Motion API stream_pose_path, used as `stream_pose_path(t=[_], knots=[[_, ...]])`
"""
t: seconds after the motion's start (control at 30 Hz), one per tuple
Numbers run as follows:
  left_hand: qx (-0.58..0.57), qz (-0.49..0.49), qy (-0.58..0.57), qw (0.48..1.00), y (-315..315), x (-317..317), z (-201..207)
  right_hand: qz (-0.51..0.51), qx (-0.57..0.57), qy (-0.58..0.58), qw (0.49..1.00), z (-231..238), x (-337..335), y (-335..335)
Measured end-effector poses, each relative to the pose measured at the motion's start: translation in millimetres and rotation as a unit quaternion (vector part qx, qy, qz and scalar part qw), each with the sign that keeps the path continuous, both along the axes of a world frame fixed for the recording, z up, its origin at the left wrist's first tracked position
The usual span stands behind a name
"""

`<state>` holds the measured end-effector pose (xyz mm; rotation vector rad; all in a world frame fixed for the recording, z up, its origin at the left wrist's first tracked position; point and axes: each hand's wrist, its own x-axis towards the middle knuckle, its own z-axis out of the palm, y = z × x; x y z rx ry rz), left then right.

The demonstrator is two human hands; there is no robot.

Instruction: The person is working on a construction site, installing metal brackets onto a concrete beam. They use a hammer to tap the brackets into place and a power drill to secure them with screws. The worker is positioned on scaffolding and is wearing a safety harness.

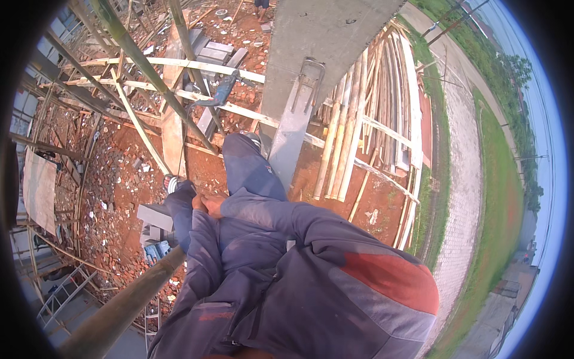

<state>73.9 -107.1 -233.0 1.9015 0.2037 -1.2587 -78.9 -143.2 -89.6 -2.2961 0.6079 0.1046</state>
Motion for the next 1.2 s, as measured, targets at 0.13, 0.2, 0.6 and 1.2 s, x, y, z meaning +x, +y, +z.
stream_pose_path(t=[0.13,0.2,0.6,1.2], knots=[[0.021,-0.067,-0.051,0.996,-5,-12,-13,0.017,0.042,0.108,0.993,9,-4,3],[0.022,-0.109,-0.075,0.991,-14,-27,-10,0.020,0.065,0.076,0.995,11,-16,-15],[0.040,-0.243,-0.149,0.958,-38,-36,8,-0.075,0.032,0.159,0.984,-11,8,-17],[0.059,-0.302,-0.162,0.938,-4,-42,-18,-0.059,0.028,-0.256,0.964,26,-20,-39]])
